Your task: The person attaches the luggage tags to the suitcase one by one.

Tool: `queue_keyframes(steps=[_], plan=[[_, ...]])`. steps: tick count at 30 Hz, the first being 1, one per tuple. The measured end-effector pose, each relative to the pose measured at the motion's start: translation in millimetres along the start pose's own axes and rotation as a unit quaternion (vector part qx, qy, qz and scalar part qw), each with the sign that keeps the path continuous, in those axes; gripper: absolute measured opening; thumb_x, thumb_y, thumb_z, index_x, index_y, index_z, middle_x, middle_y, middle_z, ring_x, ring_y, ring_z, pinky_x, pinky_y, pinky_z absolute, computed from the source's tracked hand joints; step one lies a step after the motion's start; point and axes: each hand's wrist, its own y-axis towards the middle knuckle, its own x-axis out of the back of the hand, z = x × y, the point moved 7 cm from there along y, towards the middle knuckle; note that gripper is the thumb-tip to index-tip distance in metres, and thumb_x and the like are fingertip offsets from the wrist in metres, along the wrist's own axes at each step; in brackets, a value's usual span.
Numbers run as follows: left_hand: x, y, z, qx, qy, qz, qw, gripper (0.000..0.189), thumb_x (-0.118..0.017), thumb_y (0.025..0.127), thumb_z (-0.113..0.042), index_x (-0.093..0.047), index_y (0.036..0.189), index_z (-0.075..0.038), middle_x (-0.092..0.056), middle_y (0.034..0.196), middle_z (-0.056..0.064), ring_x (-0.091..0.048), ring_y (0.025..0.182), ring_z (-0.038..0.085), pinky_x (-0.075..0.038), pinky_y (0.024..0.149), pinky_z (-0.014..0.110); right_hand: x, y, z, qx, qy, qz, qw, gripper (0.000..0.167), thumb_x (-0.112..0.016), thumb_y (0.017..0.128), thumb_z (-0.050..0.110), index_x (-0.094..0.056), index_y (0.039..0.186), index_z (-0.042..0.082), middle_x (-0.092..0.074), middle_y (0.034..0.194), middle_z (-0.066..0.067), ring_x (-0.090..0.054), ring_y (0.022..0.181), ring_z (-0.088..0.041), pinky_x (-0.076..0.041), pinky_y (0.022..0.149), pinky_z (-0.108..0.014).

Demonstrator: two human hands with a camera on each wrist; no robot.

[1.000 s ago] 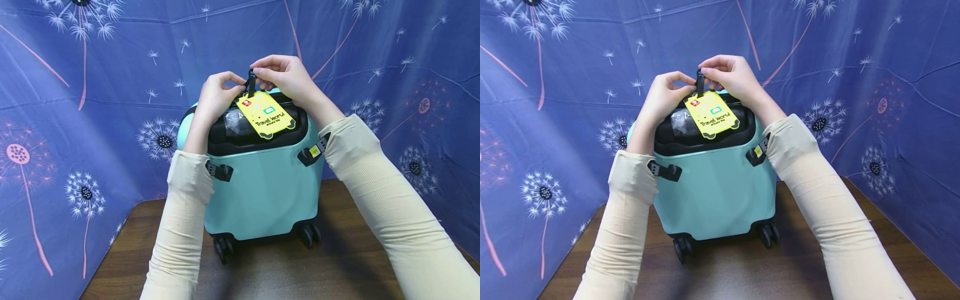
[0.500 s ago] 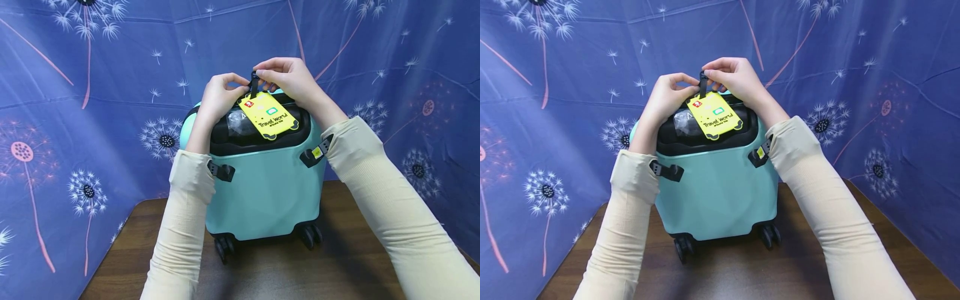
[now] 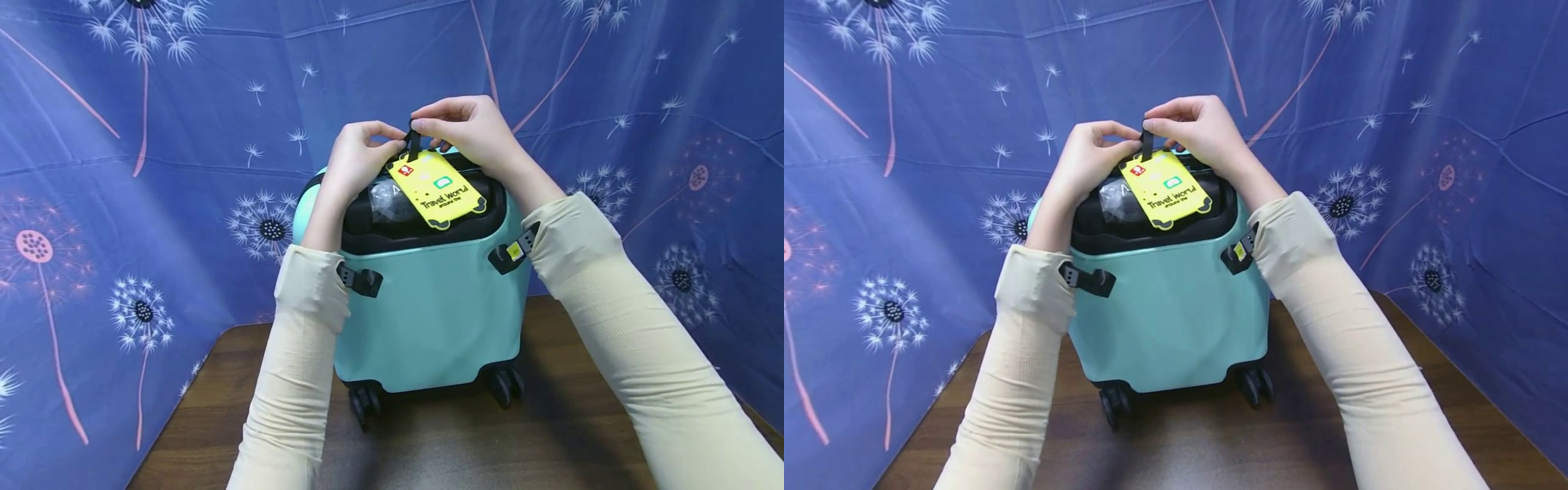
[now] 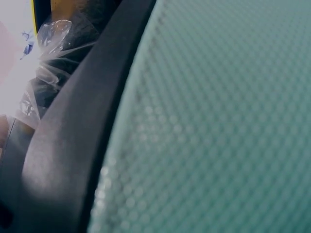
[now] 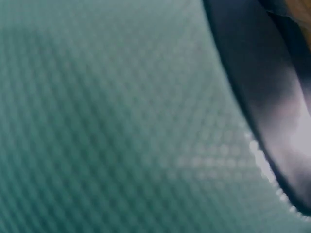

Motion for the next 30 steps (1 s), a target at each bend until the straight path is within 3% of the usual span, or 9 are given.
queue_keyframes(steps=[10, 17, 30], plan=[[0.2, 0.5, 0.8, -0.006, 0.001, 0.005, 1.0000, 0.024, -0.063, 0.091, -0.024, -0.072, 0.108, -0.011, -0.072, 0.099, 0.007, -0.065, 0.084, 0.009, -0.044, 0.073, 0.019, -0.8, 0.0, 4.8, 0.023, -0.084, -0.014, 0.9961, 0.031, -0.064, 0.089, 0.031, -0.071, 0.110, 0.009, -0.069, 0.094, 0.003, -0.062, 0.079, -0.012, -0.049, 0.073, -0.022], [-1.8, 1.9, 1.6, -0.003, 0.016, 0.010, 0.9998, 0.026, -0.061, 0.091, -0.026, -0.071, 0.109, -0.010, -0.071, 0.104, 0.005, -0.065, 0.096, 0.009, -0.047, 0.081, 0.020, -2.0, -0.2, 8.1, 0.052, -0.158, -0.015, 0.9860, 0.032, -0.063, 0.089, 0.036, -0.072, 0.110, 0.013, -0.067, 0.094, -0.001, -0.054, 0.071, -0.009, -0.039, 0.064, -0.019], [-2.3, 2.1, 3.7, 0.002, -0.011, 0.020, 0.9997, 0.026, -0.066, 0.088, -0.020, -0.070, 0.110, -0.007, -0.071, 0.106, 0.007, -0.066, 0.097, 0.011, -0.051, 0.082, 0.022, -4.6, 0.3, 1.3, 0.009, -0.126, 0.024, 0.9917, 0.038, -0.064, 0.087, 0.038, -0.068, 0.117, 0.015, -0.064, 0.095, 0.003, -0.048, 0.069, -0.012, -0.036, 0.060, -0.021]])
